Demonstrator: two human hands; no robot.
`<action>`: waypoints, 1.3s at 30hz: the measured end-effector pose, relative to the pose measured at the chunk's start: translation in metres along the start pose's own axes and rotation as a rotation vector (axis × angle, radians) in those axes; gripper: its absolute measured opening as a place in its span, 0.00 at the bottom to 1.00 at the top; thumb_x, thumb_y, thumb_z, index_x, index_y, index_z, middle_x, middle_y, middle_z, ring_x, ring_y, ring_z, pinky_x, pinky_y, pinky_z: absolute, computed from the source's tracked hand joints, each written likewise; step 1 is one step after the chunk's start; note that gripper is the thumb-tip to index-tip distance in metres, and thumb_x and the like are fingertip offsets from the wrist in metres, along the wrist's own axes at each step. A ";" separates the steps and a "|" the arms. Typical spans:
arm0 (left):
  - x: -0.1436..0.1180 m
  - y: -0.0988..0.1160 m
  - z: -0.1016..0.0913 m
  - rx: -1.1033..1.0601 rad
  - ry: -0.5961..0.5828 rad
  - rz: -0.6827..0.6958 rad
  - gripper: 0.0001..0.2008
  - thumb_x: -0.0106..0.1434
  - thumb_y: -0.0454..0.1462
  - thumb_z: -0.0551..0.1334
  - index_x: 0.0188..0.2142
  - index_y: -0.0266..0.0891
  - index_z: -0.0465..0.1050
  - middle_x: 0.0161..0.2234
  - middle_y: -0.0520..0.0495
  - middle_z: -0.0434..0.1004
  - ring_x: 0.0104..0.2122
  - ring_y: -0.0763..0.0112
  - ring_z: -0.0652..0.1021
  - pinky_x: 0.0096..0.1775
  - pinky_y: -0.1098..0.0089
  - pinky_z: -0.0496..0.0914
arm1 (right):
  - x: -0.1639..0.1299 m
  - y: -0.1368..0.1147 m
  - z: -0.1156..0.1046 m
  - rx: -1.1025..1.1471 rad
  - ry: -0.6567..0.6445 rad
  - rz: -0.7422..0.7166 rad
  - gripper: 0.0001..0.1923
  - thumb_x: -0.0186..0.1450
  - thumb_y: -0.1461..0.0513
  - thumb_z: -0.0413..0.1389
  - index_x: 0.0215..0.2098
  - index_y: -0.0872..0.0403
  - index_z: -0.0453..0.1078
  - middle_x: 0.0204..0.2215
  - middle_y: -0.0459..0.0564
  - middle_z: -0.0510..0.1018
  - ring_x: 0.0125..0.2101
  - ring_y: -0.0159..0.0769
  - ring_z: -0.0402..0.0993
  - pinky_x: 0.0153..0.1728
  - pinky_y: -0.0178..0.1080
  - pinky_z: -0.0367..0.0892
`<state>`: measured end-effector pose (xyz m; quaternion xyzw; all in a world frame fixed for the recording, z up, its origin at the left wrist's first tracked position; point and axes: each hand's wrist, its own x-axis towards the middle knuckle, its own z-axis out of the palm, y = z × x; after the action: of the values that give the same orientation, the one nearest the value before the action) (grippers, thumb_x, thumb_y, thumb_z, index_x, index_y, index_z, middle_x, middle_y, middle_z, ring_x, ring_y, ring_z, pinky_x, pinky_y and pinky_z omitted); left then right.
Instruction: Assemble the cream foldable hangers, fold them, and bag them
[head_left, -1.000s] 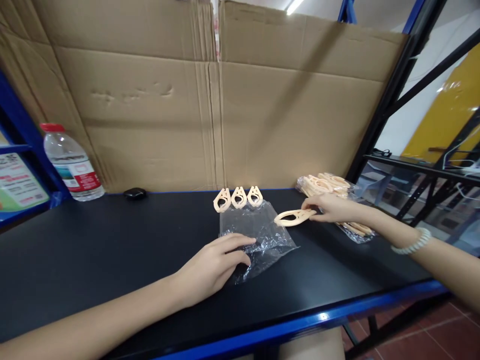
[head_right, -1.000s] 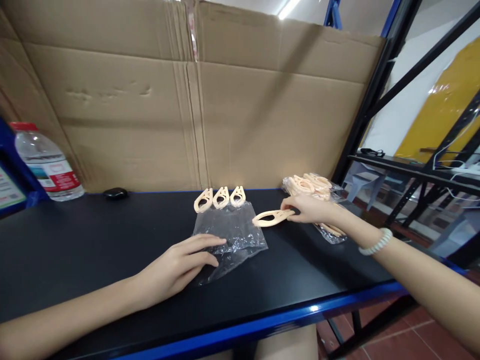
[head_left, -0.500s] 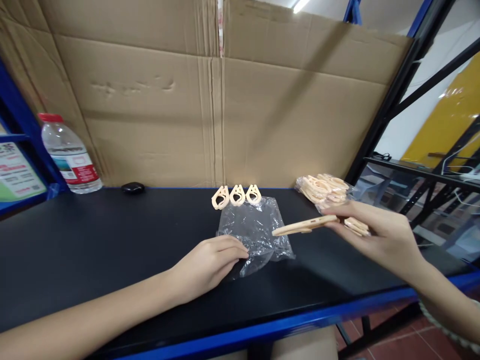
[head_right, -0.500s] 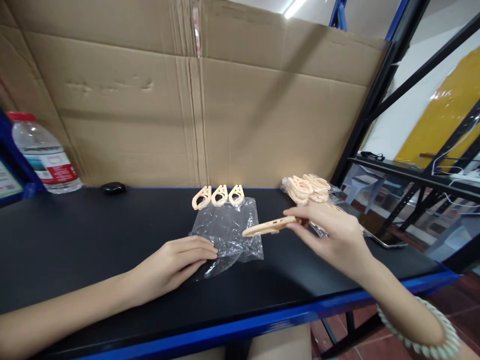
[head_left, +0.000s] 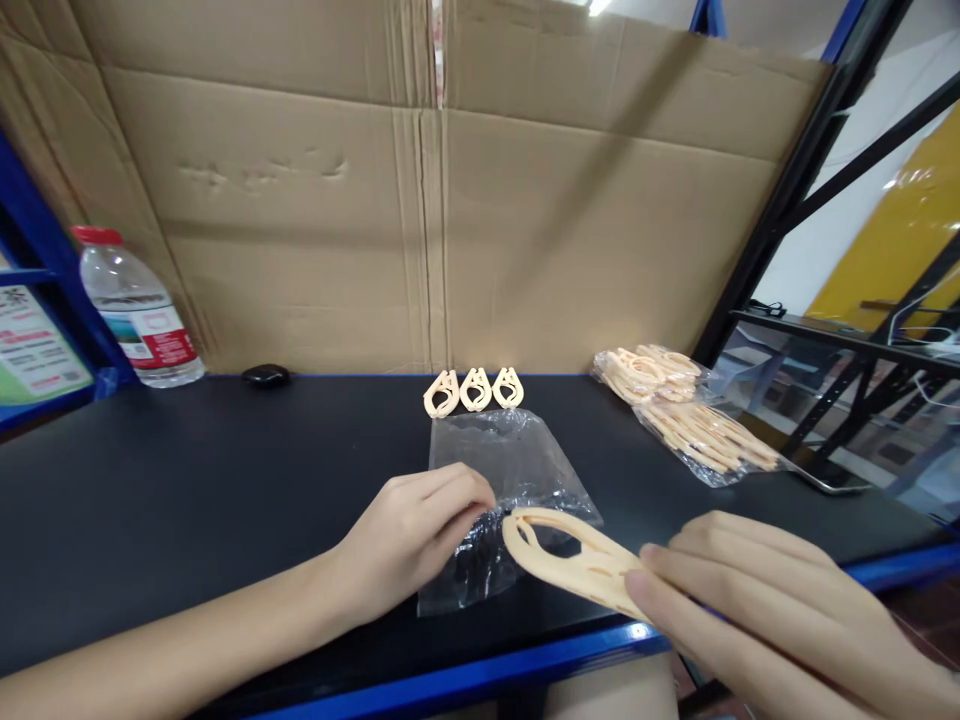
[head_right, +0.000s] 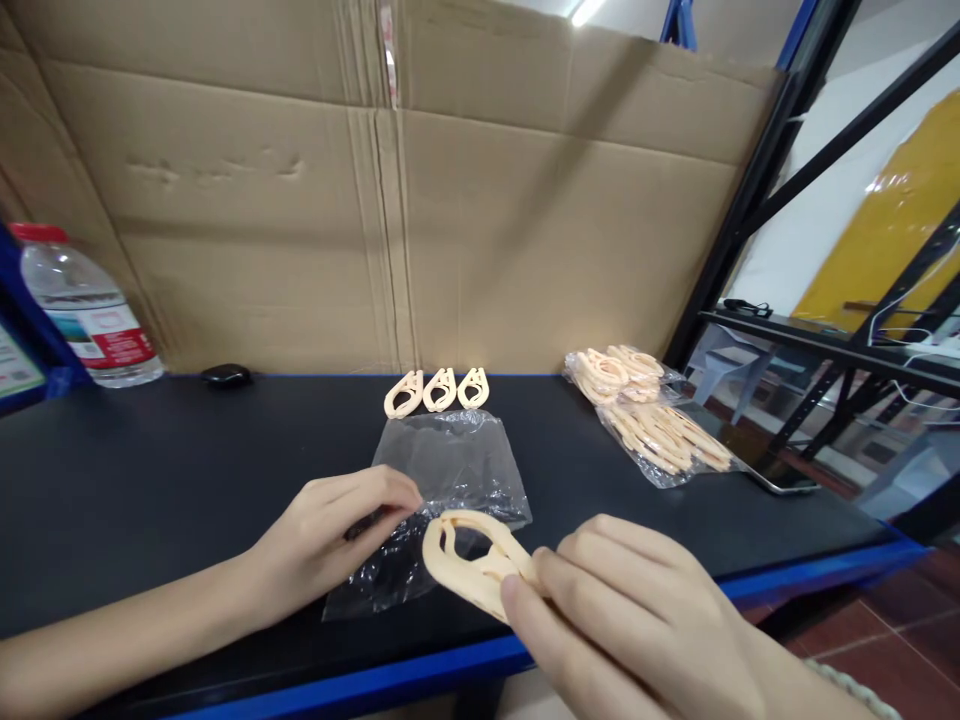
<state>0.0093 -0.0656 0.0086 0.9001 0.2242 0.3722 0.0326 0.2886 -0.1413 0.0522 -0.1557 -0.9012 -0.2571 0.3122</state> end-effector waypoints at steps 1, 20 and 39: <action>0.001 0.001 0.000 -0.013 0.018 -0.005 0.06 0.66 0.29 0.55 0.39 0.38 0.69 0.33 0.49 0.76 0.32 0.73 0.77 0.34 0.74 0.72 | 0.003 -0.001 0.003 -0.045 -0.020 -0.024 0.17 0.68 0.66 0.45 0.48 0.54 0.72 0.32 0.52 0.81 0.31 0.41 0.75 0.28 0.43 0.71; -0.002 0.003 0.004 -0.010 -0.040 0.009 0.06 0.65 0.29 0.57 0.41 0.38 0.69 0.34 0.48 0.78 0.34 0.71 0.78 0.36 0.72 0.73 | 0.019 -0.002 0.085 -0.403 -0.186 0.060 0.15 0.63 0.72 0.46 0.23 0.58 0.70 0.22 0.52 0.67 0.26 0.38 0.62 0.25 0.41 0.54; -0.001 0.002 0.006 -0.015 -0.138 0.038 0.12 0.66 0.28 0.54 0.44 0.38 0.73 0.44 0.44 0.77 0.41 0.67 0.77 0.43 0.67 0.74 | 0.012 0.053 0.091 0.415 -0.258 0.413 0.23 0.57 0.64 0.59 0.51 0.55 0.66 0.49 0.56 0.70 0.50 0.42 0.65 0.50 0.45 0.65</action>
<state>0.0132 -0.0677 0.0040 0.9273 0.2017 0.3117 0.0475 0.2589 -0.0448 0.0179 -0.2997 -0.9159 0.0228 0.2661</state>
